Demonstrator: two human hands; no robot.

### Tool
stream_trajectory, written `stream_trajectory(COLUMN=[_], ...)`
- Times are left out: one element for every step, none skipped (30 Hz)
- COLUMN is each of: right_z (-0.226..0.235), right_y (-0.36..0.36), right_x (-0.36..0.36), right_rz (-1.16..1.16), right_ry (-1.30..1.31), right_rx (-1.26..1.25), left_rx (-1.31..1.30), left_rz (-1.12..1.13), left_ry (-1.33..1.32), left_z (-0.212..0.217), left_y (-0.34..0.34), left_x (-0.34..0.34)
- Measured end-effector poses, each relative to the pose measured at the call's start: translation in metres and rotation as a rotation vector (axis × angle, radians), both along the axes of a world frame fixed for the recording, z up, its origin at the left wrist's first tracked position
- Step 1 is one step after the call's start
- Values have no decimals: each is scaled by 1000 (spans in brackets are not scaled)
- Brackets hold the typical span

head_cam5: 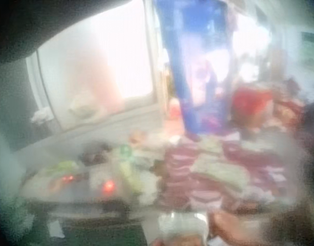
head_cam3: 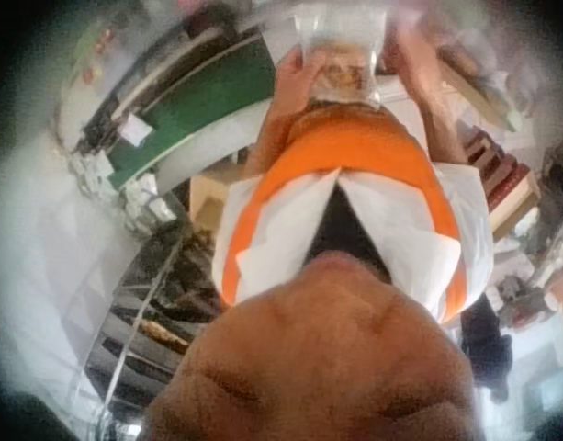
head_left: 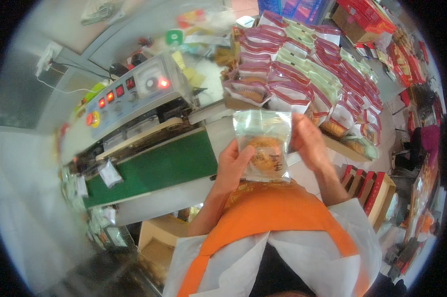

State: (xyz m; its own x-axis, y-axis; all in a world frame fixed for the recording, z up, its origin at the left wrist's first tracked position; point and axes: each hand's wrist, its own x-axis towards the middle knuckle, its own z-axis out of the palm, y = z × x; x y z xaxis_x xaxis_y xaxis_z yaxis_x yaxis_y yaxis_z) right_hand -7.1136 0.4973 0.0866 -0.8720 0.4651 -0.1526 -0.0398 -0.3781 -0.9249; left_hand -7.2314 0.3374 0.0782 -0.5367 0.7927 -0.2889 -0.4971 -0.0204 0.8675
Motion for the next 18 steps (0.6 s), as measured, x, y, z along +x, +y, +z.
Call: stream_trajectory(right_z=[-8,-20,-31,-41,-45,-43,-40,-38,-35,-29,-26,-27,-34,-40,-43,-39,-39,-38], right_y=[-8,-16,-23,-28,-32,-34,-37,-36,-36,-36,-37,-37,-38,-40,-43,-49,-51,-55], right_x=[-2,-3,-4,-10,-13,-15,-16,-16,-15,-13,-13,-13,-13,-14,-16,-20,-24,-30], right_rz=[14,165,314,474,631,692,752,752,747,699,654,610,557,507,461,400,344,301], right_ry=[2,45,82,82,81,101,122,128,135,120,104,60,15,-30,-77,-49,-77,-103], right_rx=[-44,-60,-73,-46,-20,-164,-310,-385,-461,-473,-485,-416,-347,-278,-209,-299,-272,-245], left_rx=[35,67,100,139,46,-49,-90,-106,-120,-130,-137,-154,-177,-206,-240,-271,-281,-288], left_rz=[-41,-90,-143,-186,-218,-232,-236,-231,-230,-219,-200,-168,-134,-90,-38,14,69,130], left_ry=[-102,-204,-312,-465,-427,-378,-357,-346,-334,-324,-308,-290,-276,-254,-235,-212,-209,-200], left_z=[-5,-13,-24,-34,-52,-66,-76,-75,-72,-67,-61,-54,-47,-39,-31,-25,-21,-17], left_y=[-5,-11,-17,-21,-22,-22,-26,-23,-21,-20,-20,-21,-21,-23,-25,-27,-31,-35], left_x=[-2,-5,-3,1,13,25,33,36,38,38,36,33,30,26,22,17,12,9])
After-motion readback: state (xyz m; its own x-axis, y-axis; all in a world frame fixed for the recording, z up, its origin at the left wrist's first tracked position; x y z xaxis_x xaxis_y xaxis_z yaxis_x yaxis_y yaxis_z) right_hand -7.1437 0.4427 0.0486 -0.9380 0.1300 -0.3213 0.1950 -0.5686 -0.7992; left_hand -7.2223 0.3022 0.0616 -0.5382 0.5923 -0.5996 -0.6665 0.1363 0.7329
